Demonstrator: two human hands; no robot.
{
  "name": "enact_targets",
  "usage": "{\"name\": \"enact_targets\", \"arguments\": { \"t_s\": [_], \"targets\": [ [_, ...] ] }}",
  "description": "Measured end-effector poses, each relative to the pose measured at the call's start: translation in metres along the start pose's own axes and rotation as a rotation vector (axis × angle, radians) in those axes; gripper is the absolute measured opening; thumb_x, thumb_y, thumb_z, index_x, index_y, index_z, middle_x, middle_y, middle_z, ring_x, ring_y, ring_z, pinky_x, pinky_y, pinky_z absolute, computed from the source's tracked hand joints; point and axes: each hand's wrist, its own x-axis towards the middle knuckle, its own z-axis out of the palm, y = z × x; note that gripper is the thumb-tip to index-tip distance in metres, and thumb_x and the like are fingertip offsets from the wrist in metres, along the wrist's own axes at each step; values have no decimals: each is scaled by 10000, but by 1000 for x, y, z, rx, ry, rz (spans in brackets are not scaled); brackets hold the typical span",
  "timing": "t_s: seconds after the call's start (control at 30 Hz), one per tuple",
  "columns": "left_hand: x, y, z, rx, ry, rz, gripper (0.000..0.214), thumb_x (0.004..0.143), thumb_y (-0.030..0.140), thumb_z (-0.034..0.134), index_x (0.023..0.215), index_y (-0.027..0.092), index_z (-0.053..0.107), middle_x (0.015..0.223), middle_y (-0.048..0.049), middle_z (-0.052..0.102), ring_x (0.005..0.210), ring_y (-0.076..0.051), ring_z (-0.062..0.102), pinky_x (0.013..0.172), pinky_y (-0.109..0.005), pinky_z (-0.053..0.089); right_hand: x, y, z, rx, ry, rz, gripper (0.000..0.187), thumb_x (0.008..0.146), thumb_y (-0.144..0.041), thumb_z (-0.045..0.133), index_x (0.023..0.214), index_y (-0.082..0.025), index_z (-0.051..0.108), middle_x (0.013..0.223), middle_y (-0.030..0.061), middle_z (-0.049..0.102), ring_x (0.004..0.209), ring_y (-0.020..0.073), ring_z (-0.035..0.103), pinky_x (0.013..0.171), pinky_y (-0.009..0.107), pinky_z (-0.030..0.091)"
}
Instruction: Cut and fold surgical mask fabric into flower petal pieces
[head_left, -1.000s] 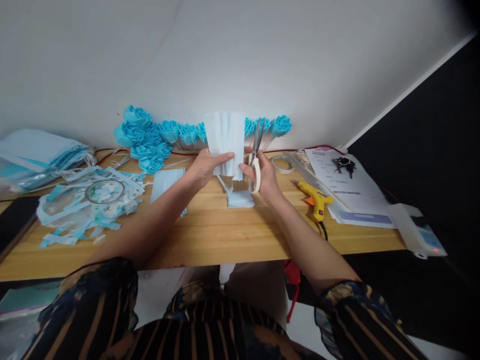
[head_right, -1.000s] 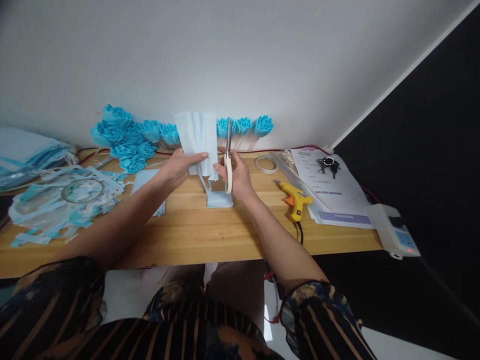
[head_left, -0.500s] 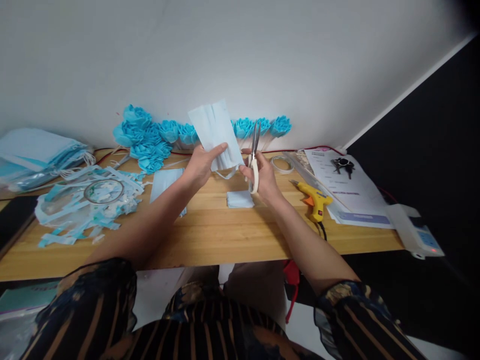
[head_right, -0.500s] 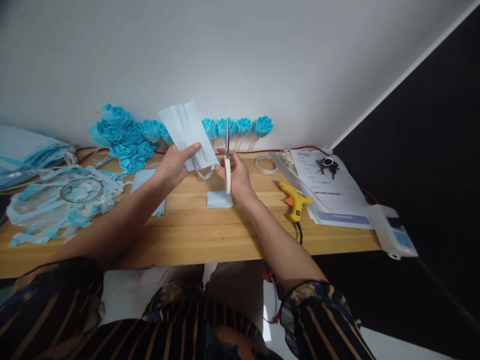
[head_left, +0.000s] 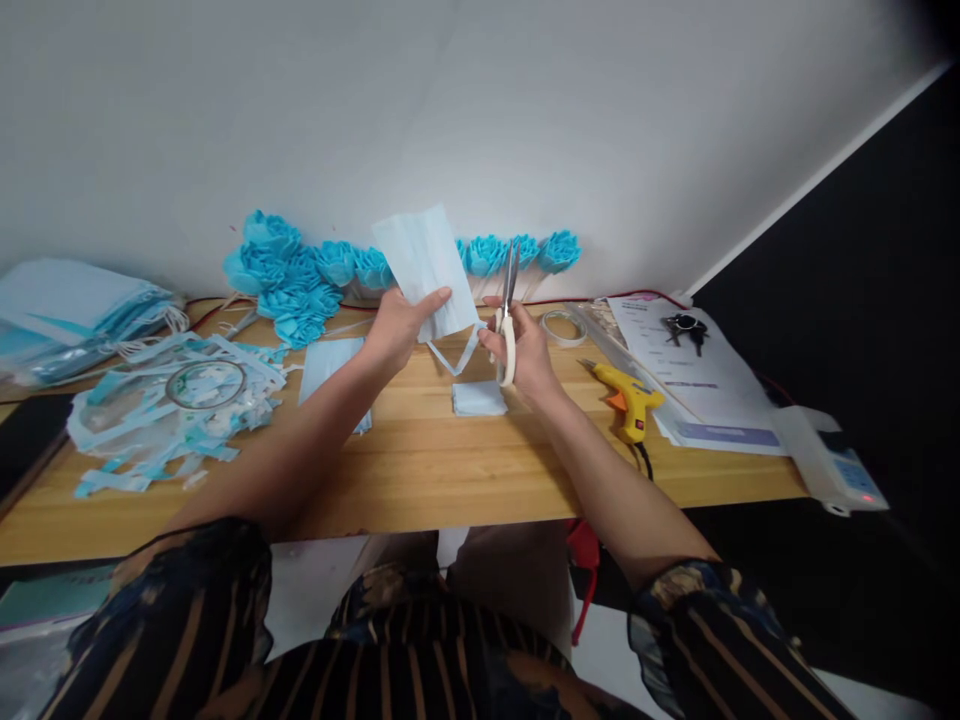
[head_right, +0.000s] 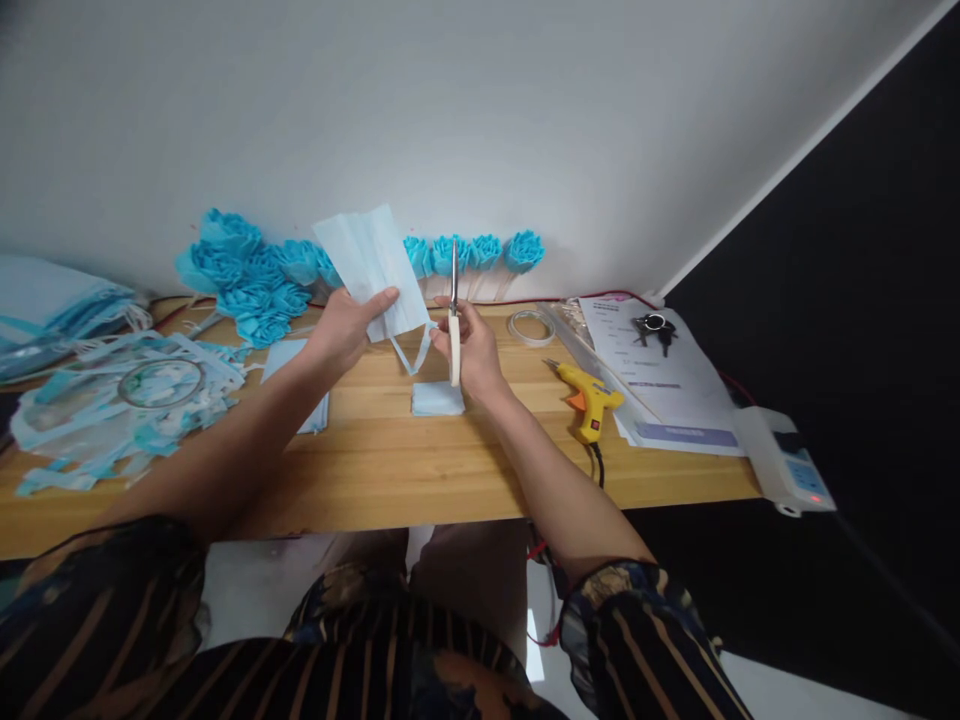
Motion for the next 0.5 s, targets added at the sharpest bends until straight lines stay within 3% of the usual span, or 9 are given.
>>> {"name": "enact_targets", "arguments": {
  "t_s": [0.17,0.5],
  "targets": [
    [-3,6,1,-12,-95,-75,581,605,396,917,1057,109,689,1087,-159,752,1140,-375,676,1009,-502,542,0,0,-1,-12,-3,-17,508,709,-413,797,1158,-272,606,827,-36,581,719,119,568,628,262,490],
    [3,0,-4,38,15,-32,510,583,297,888,1019,106,707,1107,-155,757,1159,-380,670,1047,-542,511,0,1,1,40,9,-14,518,679,-401,836,1132,-267,623,814,-47,584,709,109,570,634,254,489]
  ]
}}
